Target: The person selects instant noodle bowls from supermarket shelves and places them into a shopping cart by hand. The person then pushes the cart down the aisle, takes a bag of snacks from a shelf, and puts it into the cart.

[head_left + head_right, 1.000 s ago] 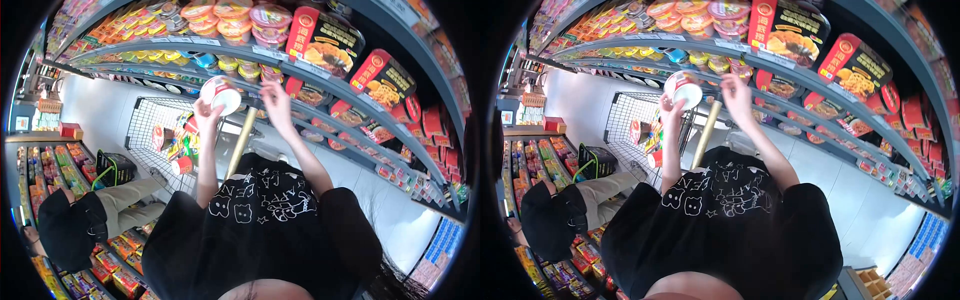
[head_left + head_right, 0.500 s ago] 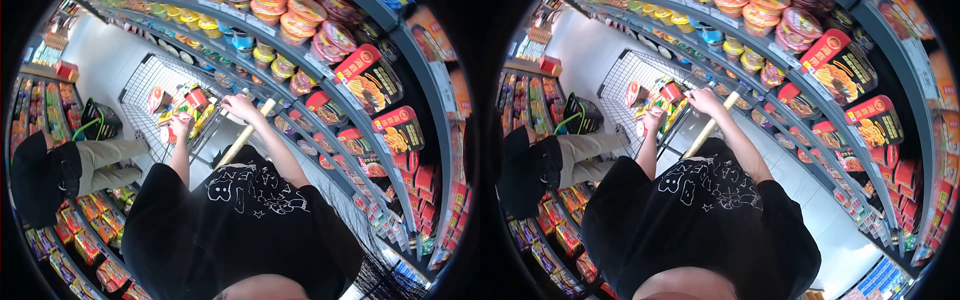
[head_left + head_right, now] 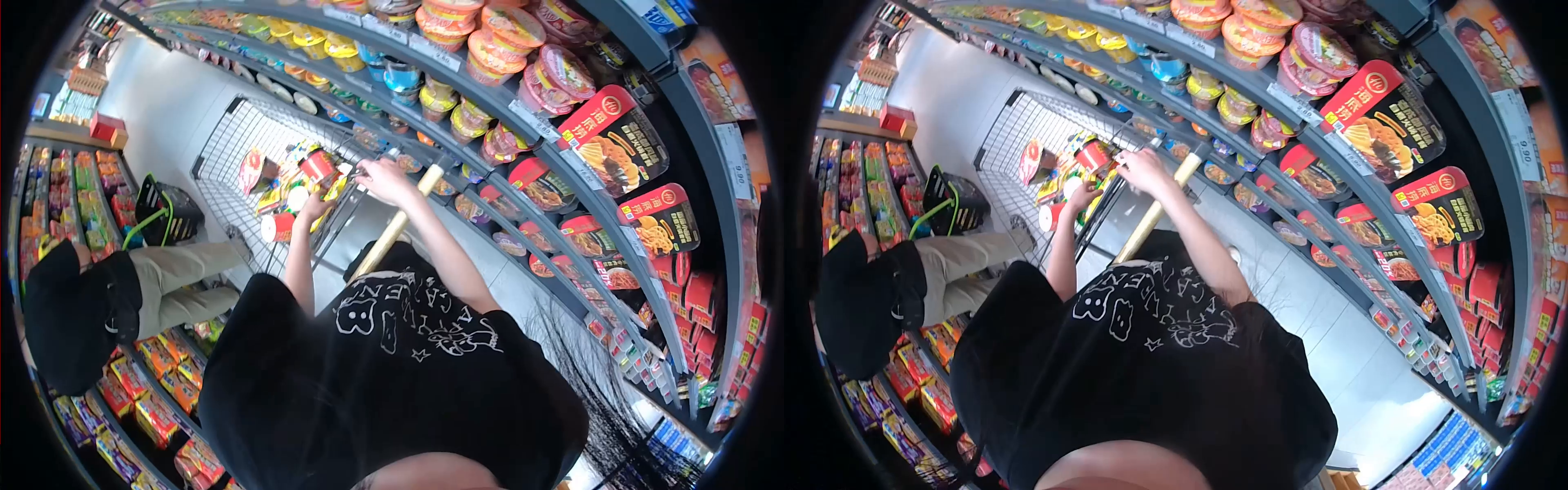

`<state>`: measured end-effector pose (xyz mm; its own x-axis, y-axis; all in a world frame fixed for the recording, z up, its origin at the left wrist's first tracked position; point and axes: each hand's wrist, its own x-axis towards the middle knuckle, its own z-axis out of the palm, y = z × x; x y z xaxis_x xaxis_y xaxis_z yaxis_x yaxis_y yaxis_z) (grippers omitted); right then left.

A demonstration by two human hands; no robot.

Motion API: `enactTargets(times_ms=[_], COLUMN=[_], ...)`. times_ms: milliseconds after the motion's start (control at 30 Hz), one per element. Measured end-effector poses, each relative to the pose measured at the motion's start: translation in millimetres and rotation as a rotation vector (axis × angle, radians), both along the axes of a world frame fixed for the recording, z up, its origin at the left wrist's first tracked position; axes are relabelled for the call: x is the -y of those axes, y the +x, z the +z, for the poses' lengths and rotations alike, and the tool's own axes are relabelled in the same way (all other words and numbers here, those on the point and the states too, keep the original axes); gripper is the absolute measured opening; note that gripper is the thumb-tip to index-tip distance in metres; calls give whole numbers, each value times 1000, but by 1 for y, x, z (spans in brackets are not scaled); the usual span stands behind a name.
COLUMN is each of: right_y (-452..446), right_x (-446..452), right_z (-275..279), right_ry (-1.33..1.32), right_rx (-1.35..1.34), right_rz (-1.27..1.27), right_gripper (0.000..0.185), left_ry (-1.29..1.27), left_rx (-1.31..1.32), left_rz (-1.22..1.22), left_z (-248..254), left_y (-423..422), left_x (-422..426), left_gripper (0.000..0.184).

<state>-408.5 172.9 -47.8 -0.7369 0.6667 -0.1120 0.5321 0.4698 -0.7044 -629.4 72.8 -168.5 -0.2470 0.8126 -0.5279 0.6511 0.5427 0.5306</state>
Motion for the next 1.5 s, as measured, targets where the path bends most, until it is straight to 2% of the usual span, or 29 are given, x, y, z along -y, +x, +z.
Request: enactTargets(times_ms=[33, 67, 133, 200, 233, 267, 333, 367, 400, 467, 500, 533, 667, 700, 833, 867, 900, 933, 967, 1000, 1033, 1067, 1133, 1167, 1200, 1233, 1333, 1400, 1500], right_y=[-2, -5, -10, -15, -18, -20, -25, -27, -30, -34, -33, -27, 33, 54, 128, 135, 140, 144, 144, 143, 141, 138, 132, 130, 129, 128, 128, 127, 126], right_x=[-1, -1, 0, -1, -2, -3, -3, -5, -6, -8, -9, -15, -47, -62, -108, -114, -121, -128, -134, -141, -148, -152, -163, -171, -176, -180, -189, -188, -183], right_z=[0, -2, -9, -12, -13, -16, -11, -8, -6, 0, 9, 18, 99, 122, 195, 207, 215, 218, 219, 221, 222, 220, 210, 207, 203, 198, 195, 193, 192], right_ry=[-28, -18, 5, 1, -1, 12, -5, -26, -7, -50, -84, -72, 373, 609, 1139, 1090, 999, 903, 900, 798, 695, 693, 723, 679, 676, 749, 791, 765, 891], right_rx=[-10, -22, -67, -79, -73, -65, -34, -26, -46, -159, -232, -236, -458, -474, -126, 29, 199, 366, 368, 426, 482, 483, 442, 452, 450, 419, 406, 426, 425], right_rz=[-11, -25, -70, -68, -61, -47, -68, -82, -80, -156, -185, -201, -585, -667, -820, -869, -872, -868, -874, -803, -731, -735, -723, -720, -720, -721, -726, -734, -766], right_gripper=[30, 30, 31, 31, 32, 31, 28, 25, 23, 22, 22, 22, 20, 21, 37, 44, 49, 55, 55, 63, 71, 71, 86, 94, 94, 95, 97, 99, 99], left_ry=[108, 195, 308, 182, 232, 244, 404, 399, 377, 374, 500, 511, 401, 393, 338, 296, 342, 339, 501, 668, 805, 804, 966, 953, 939, 951, 891, 863, 879], left_rx=[53, 19, 374, 406, 379, 334, 210, 190, 106, -157, -158, -157, -96, -135, -212, -265, -447, -449, -467, -481, -305, -304, 194, 280, 367, 262, 192, 235, 192], left_rz=[32, -22, 29, 65, 25, 4, -97, -115, -130, -158, -129, -146, -160, -138, -98, -78, -92, -99, -107, -113, -90, -95, -176, -278, -379, -550, -617, -543, -583], left_z=[6, 12, 43, 97, 98, 124, 123, 117, 117, 119, 113, 107, 110, 113, 120, 122, 117, 115, 117, 120, 130, 141, 158, 158, 158, 163, 163, 164, 163], left_y=[4, 11, 26, 44, 46, 58, 66, 68, 73, 87, 87, 82, 68, 69, 71, 73, 78, 81, 86, 92, 99, 107, 124, 132, 138, 141, 139, 142, 142], left_x=[-4, -7, -9, -13, -16, -19, -26, -30, -32, -31, -29, -31, -34, -35, -40, -38, -36, -35, -37, -42, -46, -48, -52, -52, -51, -51, -51, -48, -49], left_gripper=[64, 57, 48, 42, 42, 39, 35, 36, 49, 57, 61, 61, 58, 56, 55, 56, 58, 58, 58, 58, 51, 51, 42, 39, 36, 33, 30, 27, 27])
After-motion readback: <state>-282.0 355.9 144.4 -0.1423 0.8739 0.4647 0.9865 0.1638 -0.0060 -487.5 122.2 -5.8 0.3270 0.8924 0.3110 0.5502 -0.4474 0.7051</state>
